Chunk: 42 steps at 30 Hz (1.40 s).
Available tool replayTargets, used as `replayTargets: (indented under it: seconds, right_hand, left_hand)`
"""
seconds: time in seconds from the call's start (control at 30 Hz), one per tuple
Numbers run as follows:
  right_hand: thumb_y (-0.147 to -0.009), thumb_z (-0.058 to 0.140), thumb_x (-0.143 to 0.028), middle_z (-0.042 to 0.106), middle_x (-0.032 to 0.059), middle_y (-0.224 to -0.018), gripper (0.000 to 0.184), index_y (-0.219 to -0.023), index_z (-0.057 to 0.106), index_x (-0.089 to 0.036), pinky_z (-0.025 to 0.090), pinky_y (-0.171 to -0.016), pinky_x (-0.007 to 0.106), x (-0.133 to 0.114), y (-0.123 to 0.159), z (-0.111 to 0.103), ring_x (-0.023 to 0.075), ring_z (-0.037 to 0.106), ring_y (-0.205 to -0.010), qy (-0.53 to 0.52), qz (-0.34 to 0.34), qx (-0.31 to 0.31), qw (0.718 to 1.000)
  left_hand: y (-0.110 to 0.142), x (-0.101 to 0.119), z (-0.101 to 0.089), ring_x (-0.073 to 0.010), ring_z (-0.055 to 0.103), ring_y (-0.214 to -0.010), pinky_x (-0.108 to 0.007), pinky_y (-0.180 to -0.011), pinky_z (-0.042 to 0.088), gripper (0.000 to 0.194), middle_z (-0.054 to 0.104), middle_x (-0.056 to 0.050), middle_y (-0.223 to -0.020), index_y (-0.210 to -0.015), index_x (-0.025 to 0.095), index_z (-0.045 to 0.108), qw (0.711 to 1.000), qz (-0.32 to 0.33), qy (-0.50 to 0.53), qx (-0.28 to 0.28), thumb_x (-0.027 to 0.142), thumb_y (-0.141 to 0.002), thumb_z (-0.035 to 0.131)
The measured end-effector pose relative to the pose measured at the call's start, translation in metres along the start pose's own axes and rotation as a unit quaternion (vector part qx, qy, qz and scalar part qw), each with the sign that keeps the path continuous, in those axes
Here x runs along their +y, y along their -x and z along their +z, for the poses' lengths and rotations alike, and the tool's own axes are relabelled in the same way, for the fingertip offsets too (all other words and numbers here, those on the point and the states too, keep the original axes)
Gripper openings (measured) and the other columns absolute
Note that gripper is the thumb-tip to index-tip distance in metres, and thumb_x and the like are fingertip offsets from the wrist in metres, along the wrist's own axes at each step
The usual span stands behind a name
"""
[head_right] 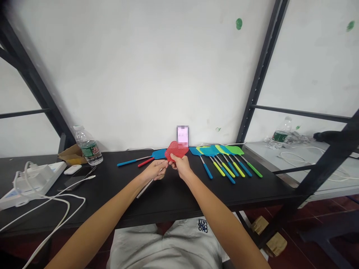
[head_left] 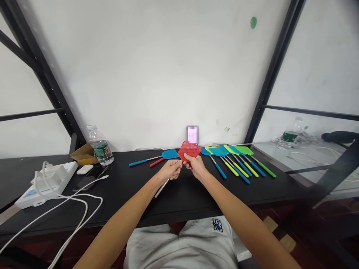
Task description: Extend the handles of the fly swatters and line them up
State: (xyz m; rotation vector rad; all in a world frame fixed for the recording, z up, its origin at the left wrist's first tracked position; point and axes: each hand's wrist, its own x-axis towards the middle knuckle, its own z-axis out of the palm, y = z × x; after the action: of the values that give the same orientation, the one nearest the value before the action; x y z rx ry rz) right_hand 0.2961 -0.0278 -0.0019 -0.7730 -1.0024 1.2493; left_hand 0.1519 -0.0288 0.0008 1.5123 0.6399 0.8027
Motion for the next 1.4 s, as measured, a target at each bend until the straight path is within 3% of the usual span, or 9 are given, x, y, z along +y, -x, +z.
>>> replayTargets:
  seconds: [0.13, 0.27, 0.37, 0.47, 0.67, 0.93, 1.23, 1.3, 1.4]
  right_hand:
    - [-0.069, 0.075, -0.038, 0.058, 0.0034, -0.053, 0.032, -0.06, 0.057, -0.013, 0.027, -0.037, 0.02, -0.004, -0.003, -0.003, 0.0065, 0.043, -0.04, -0.026, -0.004, 0.007, 1.0]
    - [-0.07, 0.074, -0.036, 0.057, 0.0006, -0.054, 0.028, -0.064, 0.054, -0.016, 0.029, -0.036, 0.018, -0.015, -0.015, -0.025, 0.0057, 0.042, -0.041, -0.084, -0.041, 0.136, 0.986]
    - [-0.072, 0.069, -0.033, 0.054, -0.0001, -0.051, 0.025, -0.063, 0.055, -0.015, 0.023, -0.033, 0.018, -0.014, -0.021, -0.038, 0.0056, 0.039, -0.038, 0.009, -0.018, 0.173, 0.985]
    - [-0.071, 0.068, -0.033, 0.053, 0.0006, -0.048, 0.023, -0.062, 0.058, -0.014, 0.023, -0.033, 0.019, -0.002, -0.021, -0.039, 0.0069, 0.039, -0.035, 0.166, 0.048, 0.138, 0.975]
    - [-0.071, 0.065, -0.039, 0.065, 0.0049, -0.062, 0.023, -0.066, 0.066, -0.016, 0.039, -0.05, 0.023, 0.002, -0.02, -0.044, 0.0155, 0.06, -0.057, 0.487, 0.0, 0.125, 0.864]
    - [-0.071, 0.066, -0.045, 0.065, 0.0184, -0.107, 0.053, -0.111, 0.056, -0.012, 0.047, -0.072, 0.034, -0.011, -0.013, -0.044, 0.0303, 0.064, -0.097, 0.59, 0.067, 0.184, 0.783]
    - [-0.084, 0.052, -0.039, 0.065, 0.0171, -0.098, 0.034, -0.107, 0.054, -0.014, 0.043, -0.07, 0.035, -0.017, -0.005, -0.039, 0.0295, 0.062, -0.09, 0.611, 0.01, 0.219, 0.761]
    - [-0.086, 0.048, -0.041, 0.065, 0.0127, -0.087, 0.026, -0.088, 0.058, -0.017, 0.04, -0.066, 0.032, -0.016, -0.005, -0.038, 0.0249, 0.061, -0.081, 0.592, -0.029, 0.192, 0.782]
    - [-0.091, 0.04, -0.048, 0.06, 0.0048, -0.068, 0.041, -0.066, 0.054, -0.019, 0.037, -0.061, 0.028, -0.013, -0.003, -0.031, 0.0171, 0.056, -0.066, 0.517, -0.116, 0.068, 0.845]
  left_hand:
    - [0.007, 0.008, 0.002, -0.0034, 0.023, -0.024, -0.018, -0.033, 0.017, 0.041, 0.032, 0.013, -0.037, -0.073, 0.019, 0.041, 0.998, -0.011, 0.051, -0.021, 0.056, -0.082, 0.057]
    - [0.017, 0.013, 0.005, -0.0039, 0.024, -0.024, -0.019, -0.034, 0.019, 0.034, 0.033, 0.011, -0.037, -0.073, 0.018, 0.044, 0.995, -0.05, 0.054, -0.07, 0.048, -0.085, 0.057]
    - [0.014, 0.01, 0.004, -0.0041, 0.025, -0.024, -0.019, -0.033, 0.017, 0.035, 0.033, 0.011, -0.038, -0.072, 0.018, 0.045, 0.997, -0.046, 0.052, -0.036, 0.049, -0.085, 0.056]
    - [0.008, 0.005, 0.0, -0.0036, 0.025, -0.025, -0.018, -0.033, 0.019, 0.035, 0.035, 0.011, -0.04, -0.074, 0.018, 0.046, 0.998, -0.03, 0.053, 0.034, 0.05, -0.086, 0.054]
    - [0.007, 0.002, -0.009, -0.0041, 0.028, -0.026, -0.019, -0.034, 0.022, 0.034, 0.037, 0.01, -0.041, -0.074, 0.018, 0.047, 0.994, -0.029, 0.025, 0.106, 0.049, -0.086, 0.054]
    - [0.007, -0.004, -0.007, -0.0044, 0.03, -0.027, -0.019, -0.034, 0.024, 0.036, 0.04, 0.009, -0.043, -0.076, 0.017, 0.049, 0.995, -0.027, -0.006, 0.096, 0.051, -0.086, 0.053]
    - [0.009, -0.001, -0.004, -0.0037, 0.03, -0.027, -0.019, -0.035, 0.025, 0.031, 0.042, 0.008, -0.046, -0.083, 0.015, 0.054, 0.996, -0.028, -0.036, 0.082, 0.045, -0.089, 0.048]
    - [0.009, 0.0, -0.003, -0.0036, 0.03, -0.028, -0.019, -0.035, 0.025, 0.028, 0.043, 0.008, -0.046, -0.085, 0.015, 0.055, 0.995, -0.033, -0.038, 0.082, 0.041, -0.088, 0.049]
    - [0.009, 0.002, -0.002, -0.0038, 0.03, -0.027, -0.019, -0.035, 0.025, 0.025, 0.044, 0.008, -0.047, -0.087, 0.014, 0.056, 0.995, -0.041, -0.041, 0.076, 0.038, -0.087, 0.049]
